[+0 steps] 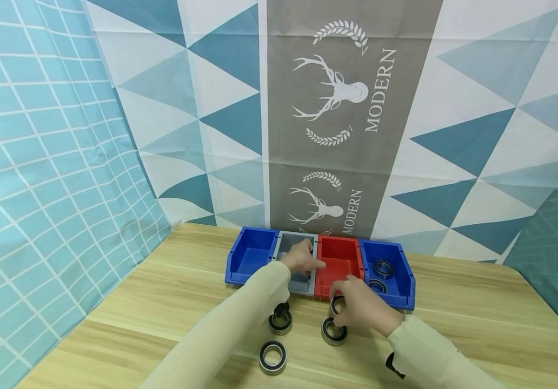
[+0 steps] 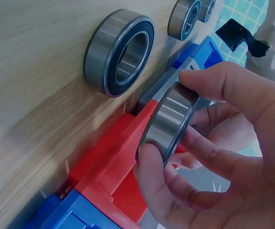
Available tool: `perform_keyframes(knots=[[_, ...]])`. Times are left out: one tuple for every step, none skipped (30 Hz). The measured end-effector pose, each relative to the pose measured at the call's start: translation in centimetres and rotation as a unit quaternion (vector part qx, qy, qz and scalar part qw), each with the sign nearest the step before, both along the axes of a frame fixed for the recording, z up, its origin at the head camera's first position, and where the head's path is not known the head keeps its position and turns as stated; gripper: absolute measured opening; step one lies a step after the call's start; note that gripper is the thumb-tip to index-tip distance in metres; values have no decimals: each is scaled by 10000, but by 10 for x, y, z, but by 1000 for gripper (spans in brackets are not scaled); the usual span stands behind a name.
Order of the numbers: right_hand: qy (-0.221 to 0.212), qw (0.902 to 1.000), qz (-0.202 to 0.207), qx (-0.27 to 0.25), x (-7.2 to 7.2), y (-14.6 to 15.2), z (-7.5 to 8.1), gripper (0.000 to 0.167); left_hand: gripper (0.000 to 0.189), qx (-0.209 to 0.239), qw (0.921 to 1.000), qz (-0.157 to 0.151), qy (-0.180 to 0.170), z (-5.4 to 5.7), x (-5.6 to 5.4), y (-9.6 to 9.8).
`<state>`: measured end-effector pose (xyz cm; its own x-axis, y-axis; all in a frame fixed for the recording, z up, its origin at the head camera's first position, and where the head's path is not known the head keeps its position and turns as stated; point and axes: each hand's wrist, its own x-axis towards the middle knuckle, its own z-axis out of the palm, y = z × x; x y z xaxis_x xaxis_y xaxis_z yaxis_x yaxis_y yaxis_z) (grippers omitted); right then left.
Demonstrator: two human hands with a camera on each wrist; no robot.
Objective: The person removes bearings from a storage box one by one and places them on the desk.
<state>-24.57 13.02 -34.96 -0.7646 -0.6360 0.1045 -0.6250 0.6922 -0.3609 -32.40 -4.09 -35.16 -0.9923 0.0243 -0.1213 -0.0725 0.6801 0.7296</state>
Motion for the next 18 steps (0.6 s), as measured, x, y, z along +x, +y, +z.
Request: perform_keyframes(knots=[[-10,10000,4,5,1,0,0,30,44,-15,10000,8,-5,0,0,0],[-24,10000,6,7,1,0,0,30,44,-33,10000,16,-9,0,0,0],[-33,10000,6,10,2,0,0,30,45,-42,10000,23,-11,0,0,1],[-58,10000,-12,10,2,0,0,31,45,-51,10000,29,-14,0,0,1],[-79,10000,-30,17,3,0,0,31,45,-49,10000,35,-19,0,0,1],[-80,10000,-37,28,3,-1,0,31,45,-43,10000,35,-15,0,1,1],[-108,9999,-72,48,4,-1,0,31,45,-32,10000,34,-11,0,1,1],[-135,9998,-97,57,4,-1,0,31,45,-21,10000,32,-5,0,1,1],[-157,9998,-119,65,5,-2,1,31,44,-12,10000,31,1,0,1,0],[-184,9997,-137,68,5,-2,1,31,44,2,10000,30,8,1,2,0],[-192,9997,-139,75,6,-2,1,31,44,16,10000,28,12,1,2,0],[-210,9996,-144,78,6,-2,1,31,44,28,10000,30,15,1,3,0],[-241,9996,-155,79,7,-2,0,31,44,37,10000,35,13,1,3,0],[-246,9996,-138,72,7,-2,0,31,44,43,10000,42,13,2,4,0],[-252,9996,-130,73,8,-2,0,31,44,51,10000,47,8,2,4,0],[-260,9996,-116,70,8,-2,0,31,44,60,10000,49,7,1,4,0],[-261,9996,-102,68,8,-2,-1,31,44,63,10000,54,3,1,4,1],[-263,9996,-87,62,9,-2,-1,31,44,60,10000,60,3,1,4,1]])
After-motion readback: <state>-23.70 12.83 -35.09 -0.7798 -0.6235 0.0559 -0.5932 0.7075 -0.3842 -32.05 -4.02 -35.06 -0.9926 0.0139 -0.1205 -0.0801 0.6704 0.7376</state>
